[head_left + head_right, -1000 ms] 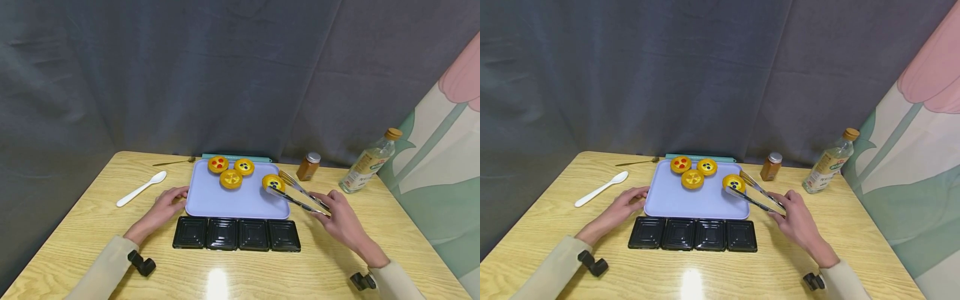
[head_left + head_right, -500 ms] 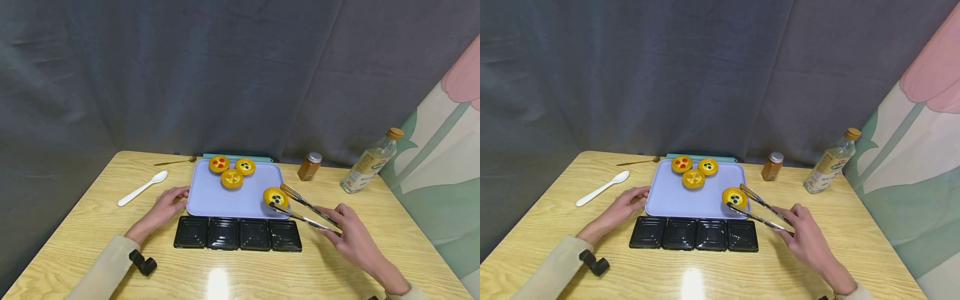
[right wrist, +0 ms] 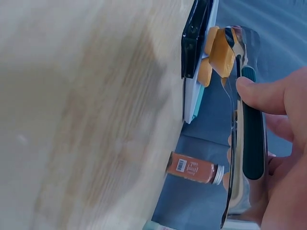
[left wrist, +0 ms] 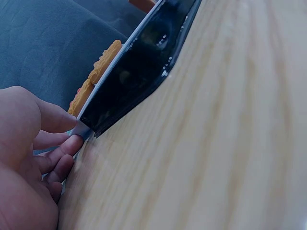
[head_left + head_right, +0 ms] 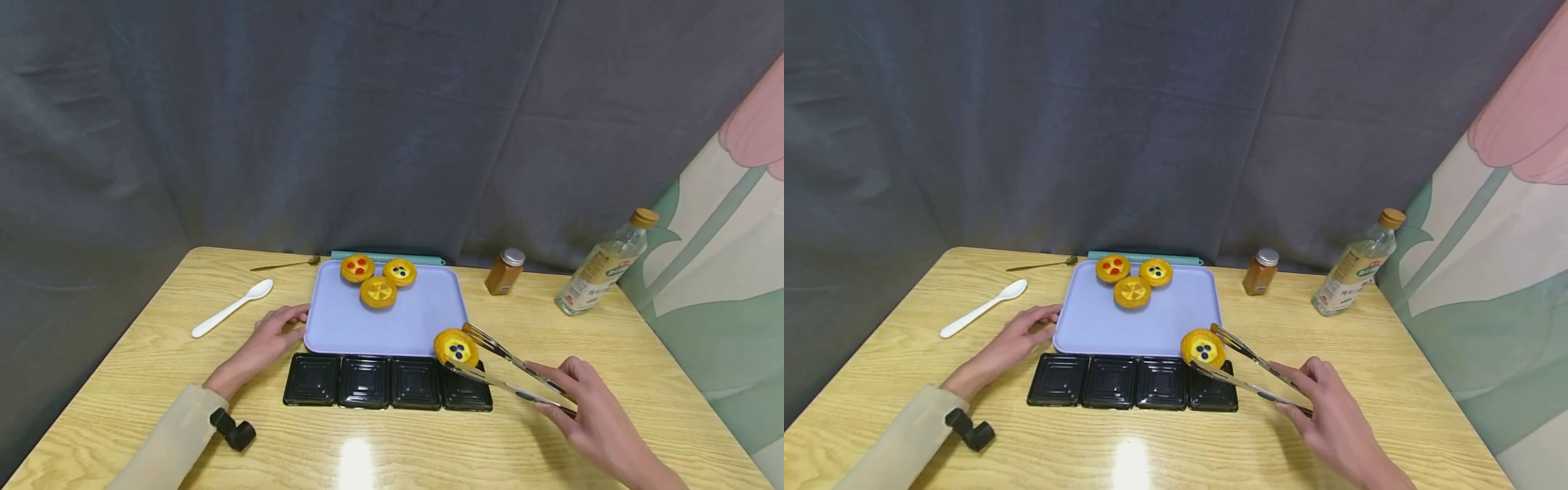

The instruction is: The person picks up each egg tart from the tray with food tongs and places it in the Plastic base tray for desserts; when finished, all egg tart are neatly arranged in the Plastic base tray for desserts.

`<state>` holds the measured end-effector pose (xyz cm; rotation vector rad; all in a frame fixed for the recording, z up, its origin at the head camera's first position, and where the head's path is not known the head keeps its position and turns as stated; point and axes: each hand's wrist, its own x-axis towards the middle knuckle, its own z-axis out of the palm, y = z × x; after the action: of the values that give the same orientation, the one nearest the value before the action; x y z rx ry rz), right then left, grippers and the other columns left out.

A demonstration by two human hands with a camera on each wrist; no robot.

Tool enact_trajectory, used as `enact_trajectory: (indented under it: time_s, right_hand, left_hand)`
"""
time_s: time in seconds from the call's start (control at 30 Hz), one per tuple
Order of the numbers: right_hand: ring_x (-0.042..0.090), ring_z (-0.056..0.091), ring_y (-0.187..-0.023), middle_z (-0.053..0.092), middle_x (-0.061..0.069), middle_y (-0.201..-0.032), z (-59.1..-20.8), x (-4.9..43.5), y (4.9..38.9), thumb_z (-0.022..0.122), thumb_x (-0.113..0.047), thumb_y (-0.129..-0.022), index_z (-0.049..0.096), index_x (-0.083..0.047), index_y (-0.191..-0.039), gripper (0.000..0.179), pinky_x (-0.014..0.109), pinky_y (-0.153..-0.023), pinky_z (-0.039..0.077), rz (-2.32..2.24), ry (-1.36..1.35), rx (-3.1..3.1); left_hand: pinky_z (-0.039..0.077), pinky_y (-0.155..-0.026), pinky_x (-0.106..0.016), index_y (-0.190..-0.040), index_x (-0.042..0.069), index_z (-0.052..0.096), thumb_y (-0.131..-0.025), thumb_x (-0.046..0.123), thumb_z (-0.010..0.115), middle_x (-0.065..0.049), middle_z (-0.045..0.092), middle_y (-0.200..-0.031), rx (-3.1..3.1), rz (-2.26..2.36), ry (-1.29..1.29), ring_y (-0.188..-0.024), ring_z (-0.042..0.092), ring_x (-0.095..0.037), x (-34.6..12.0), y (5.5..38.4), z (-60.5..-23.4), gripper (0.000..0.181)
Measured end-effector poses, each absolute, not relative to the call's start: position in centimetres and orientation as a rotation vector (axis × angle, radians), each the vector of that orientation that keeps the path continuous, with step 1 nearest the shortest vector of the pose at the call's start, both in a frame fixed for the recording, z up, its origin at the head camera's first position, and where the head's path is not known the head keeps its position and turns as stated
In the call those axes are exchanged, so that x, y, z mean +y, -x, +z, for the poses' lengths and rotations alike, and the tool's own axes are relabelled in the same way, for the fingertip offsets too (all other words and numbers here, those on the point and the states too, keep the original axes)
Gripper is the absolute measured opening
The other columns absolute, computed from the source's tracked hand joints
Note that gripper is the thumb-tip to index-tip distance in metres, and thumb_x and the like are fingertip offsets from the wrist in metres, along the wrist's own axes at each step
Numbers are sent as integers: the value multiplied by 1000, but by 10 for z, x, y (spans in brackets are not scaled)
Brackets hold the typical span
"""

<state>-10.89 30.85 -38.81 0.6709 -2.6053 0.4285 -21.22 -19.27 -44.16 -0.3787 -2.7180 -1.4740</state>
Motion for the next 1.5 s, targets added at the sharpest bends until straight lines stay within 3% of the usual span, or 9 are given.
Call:
enact_trajectory:
  time_s: [0.37, 0.63, 0.93, 1.5]
  right_hand:
    - [4, 31, -79, 31, -14, -86, -389, 317, 92, 91, -8, -69, 69, -20, -130, 66, 22, -63, 27, 390, -665, -2629]
    - [4, 36, -79, 37, -16, -86, -392, 324, 87, 94, -9, -64, 73, -18, -124, 65, 22, -64, 33, 356, -689, -2619]
    - [3, 34, -80, 38, -15, -86, -398, 325, 86, 94, -11, -66, 73, -18, -123, 61, 22, -64, 32, 335, -642, -2677]
    - [4, 37, -81, 40, -17, -89, -399, 334, 85, 95, -8, -60, 68, -17, -130, 76, 18, -66, 29, 383, -743, -2597]
  left_hand:
    - [19, -104, -57, -145, -1, 51, -101, 16, 60, -10, 59, -121, -2713, -1476, 375, -120, 47, -33, -195, 211, -438, 48]
    - [19, -105, -56, -146, 1, 51, -101, 16, 61, -10, 58, -121, -2728, -1479, 344, -120, 46, -33, -194, 211, -439, 48]
    - [20, -104, -57, -145, -1, 52, -101, 15, 61, -10, 59, -120, -2714, -1476, 370, -120, 47, -33, -194, 211, -439, 47]
    - [17, -106, -58, -146, 0, 52, -101, 16, 61, -10, 59, -121, -2726, -1463, 371, -120, 47, -33, -192, 214, -442, 48]
